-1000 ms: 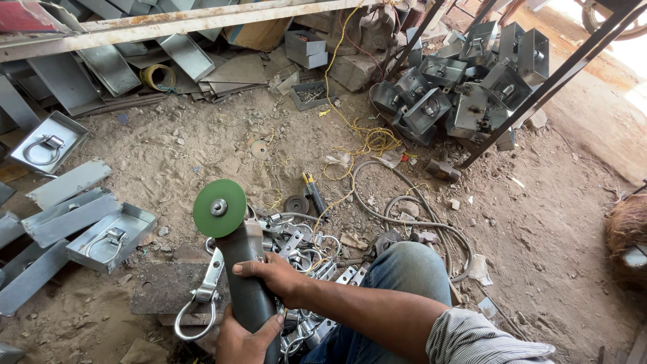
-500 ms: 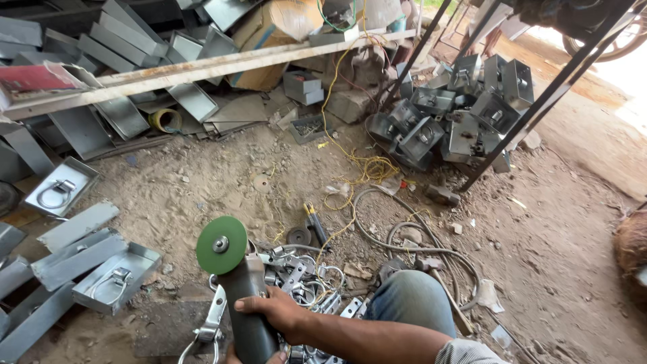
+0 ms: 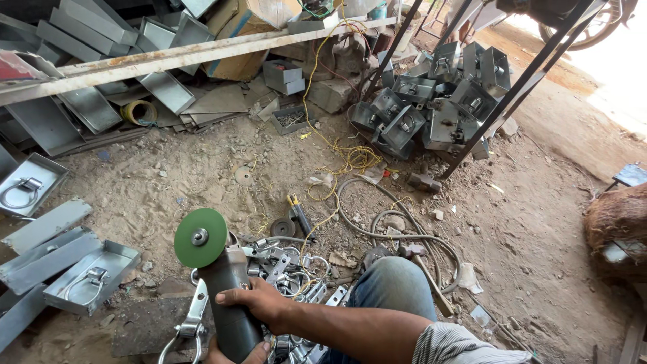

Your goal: The person holds an angle grinder with both hands and uses it to grind the edges of several metal brackets and rings, resulting in bright orange sparks as the tool makes contact with the metal.

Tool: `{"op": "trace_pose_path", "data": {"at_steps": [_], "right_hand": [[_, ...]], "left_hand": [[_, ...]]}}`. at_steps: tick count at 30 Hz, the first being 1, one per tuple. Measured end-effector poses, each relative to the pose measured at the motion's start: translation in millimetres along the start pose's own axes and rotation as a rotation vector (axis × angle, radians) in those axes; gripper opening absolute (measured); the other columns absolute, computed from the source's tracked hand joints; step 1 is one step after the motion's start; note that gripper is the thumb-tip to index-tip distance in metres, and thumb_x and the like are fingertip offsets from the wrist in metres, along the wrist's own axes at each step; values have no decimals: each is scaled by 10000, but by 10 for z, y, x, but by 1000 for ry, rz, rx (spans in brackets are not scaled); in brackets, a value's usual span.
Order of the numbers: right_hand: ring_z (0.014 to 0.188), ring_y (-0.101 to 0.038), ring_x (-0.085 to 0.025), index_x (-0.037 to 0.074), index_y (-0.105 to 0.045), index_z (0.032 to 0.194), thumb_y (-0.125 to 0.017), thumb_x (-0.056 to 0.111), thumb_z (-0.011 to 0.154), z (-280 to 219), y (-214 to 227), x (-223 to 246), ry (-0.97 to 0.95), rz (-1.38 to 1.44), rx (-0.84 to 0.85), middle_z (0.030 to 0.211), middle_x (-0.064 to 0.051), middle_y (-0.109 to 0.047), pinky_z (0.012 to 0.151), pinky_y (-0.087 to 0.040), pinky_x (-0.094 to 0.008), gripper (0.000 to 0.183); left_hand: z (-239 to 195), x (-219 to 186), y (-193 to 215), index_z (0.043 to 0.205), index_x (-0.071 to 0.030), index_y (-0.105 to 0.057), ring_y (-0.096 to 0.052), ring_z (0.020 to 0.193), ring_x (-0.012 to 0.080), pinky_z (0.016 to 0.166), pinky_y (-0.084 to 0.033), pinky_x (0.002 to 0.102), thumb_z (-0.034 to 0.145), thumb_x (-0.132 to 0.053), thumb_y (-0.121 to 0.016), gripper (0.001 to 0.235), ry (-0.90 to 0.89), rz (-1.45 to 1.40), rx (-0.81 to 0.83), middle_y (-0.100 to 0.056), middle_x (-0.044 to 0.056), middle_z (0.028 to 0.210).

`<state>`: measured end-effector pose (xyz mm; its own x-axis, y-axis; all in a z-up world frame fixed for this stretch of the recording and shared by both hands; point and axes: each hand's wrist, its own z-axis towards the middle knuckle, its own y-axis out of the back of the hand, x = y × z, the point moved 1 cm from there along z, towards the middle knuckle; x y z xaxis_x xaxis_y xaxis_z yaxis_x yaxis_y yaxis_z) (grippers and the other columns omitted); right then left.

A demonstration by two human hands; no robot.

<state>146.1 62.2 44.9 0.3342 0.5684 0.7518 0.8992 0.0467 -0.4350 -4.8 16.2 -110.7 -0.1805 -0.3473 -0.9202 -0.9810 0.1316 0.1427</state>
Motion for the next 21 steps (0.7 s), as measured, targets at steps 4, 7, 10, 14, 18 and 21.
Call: {"op": "trace_pose_path", "data": {"at_steps": [4,7,10,14,18,21], "right_hand": [[864,-696,-190,17,-587,1245,-833,316,782,-24,-27,59,52,-6,-16,996,-93,-688,830,-589,-369,603],[811,-686,-214,-18,-610,1174,-846,291,746,-50,-42,114,112,-25,-51,947,-107,-688,786,-590,-376,578],[837,-688,-180,-3,-650,1133,-858,290,715,-53,-31,193,234,-147,-143,957,-86,-703,787,-585,-329,551],[853,-684,-180,-26,-652,1176,-823,362,753,-114,5,270,308,-296,-243,972,-95,-715,772,-580,-344,599],[1033,-676,-185,74,-485,1356,-775,316,760,-173,37,449,329,-53,-61,1134,-83,-657,915,-593,-373,705],[1037,-669,-222,21,-483,1341,-772,285,838,-186,54,498,315,58,168,1127,-110,-651,935,-590,-414,637]], "left_hand": [[-83,-264,-129,1345,57,-506,-771,1006,337,917,-592,444,511,-163,-900,947,-169,-102,-58,-736,243,1104],[-390,-660,-105,1423,-25,-416,-752,1028,333,953,-556,442,515,-213,-941,1066,-55,105,-122,-715,226,1122],[-594,-1215,-164,1425,-58,-408,-736,1038,347,933,-552,458,547,-275,-960,1060,-22,225,-176,-715,231,1127],[-764,-1770,-75,1341,-39,-460,-723,936,299,800,-581,430,585,-286,-918,917,-50,153,-58,-716,158,1049],[-768,-2095,217,1304,-27,-502,-688,883,210,765,-607,354,598,-237,-904,839,-184,-210,206,-659,73,1023],[-794,-2136,325,1297,-13,-528,-687,879,201,785,-607,342,620,-267,-904,815,-211,-357,376,-661,98,1005]]}}
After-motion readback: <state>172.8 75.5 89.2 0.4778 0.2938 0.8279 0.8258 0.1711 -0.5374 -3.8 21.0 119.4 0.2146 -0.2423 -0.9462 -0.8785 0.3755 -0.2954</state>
